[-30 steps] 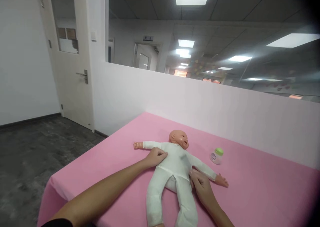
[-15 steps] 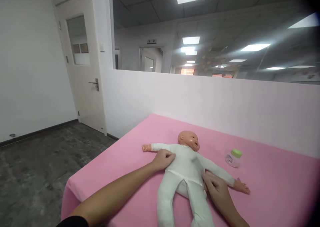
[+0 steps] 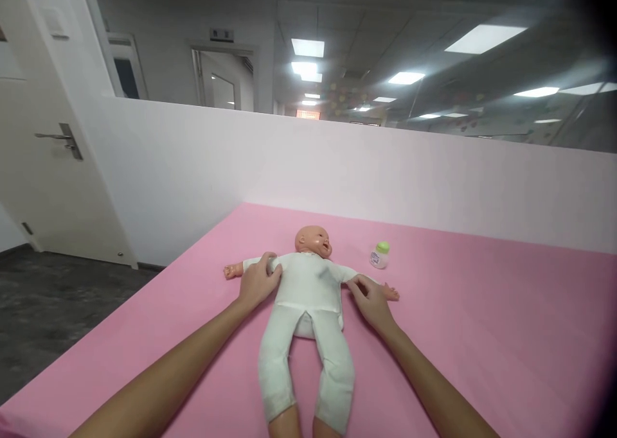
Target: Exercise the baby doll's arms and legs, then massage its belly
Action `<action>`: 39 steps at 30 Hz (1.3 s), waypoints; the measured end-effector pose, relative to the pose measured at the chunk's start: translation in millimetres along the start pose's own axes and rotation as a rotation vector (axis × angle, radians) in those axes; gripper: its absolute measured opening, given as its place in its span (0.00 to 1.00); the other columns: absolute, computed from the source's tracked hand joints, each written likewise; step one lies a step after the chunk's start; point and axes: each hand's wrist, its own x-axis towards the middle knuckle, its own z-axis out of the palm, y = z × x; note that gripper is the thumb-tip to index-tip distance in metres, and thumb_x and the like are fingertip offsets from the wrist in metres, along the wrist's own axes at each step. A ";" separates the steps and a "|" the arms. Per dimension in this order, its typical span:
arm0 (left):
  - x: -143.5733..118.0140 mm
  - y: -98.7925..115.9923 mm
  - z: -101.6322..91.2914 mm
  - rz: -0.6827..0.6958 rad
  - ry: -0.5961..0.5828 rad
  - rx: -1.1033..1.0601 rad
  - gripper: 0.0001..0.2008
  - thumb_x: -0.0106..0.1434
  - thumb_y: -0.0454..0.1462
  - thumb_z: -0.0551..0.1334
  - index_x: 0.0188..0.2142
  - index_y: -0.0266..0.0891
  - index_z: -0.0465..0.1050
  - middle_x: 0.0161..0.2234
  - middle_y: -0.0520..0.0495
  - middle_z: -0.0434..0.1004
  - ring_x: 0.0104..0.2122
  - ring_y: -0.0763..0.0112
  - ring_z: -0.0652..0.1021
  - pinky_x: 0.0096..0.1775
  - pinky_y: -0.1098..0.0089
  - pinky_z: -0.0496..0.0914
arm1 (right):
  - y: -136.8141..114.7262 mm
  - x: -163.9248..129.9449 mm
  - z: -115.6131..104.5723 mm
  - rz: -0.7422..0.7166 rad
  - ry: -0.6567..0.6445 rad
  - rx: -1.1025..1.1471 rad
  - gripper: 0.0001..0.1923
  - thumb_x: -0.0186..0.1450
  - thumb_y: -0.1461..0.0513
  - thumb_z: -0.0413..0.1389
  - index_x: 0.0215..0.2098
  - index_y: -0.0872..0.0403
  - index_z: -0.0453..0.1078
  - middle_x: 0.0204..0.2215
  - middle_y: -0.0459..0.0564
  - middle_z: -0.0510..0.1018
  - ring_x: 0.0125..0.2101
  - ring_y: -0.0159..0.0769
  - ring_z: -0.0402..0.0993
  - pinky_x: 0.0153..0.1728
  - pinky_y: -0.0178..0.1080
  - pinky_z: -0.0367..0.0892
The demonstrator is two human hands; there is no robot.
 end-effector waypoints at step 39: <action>-11.8 7.9 7.7 0.154 -0.195 -0.204 0.36 0.66 0.56 0.62 0.69 0.49 0.63 0.59 0.44 0.77 0.53 0.53 0.78 0.49 0.62 0.73 | 32.5 160.1 89.2 0.711 -0.387 1.058 0.39 0.70 0.36 0.43 0.52 0.59 0.75 0.48 0.65 0.83 0.52 0.52 0.81 0.57 0.51 0.74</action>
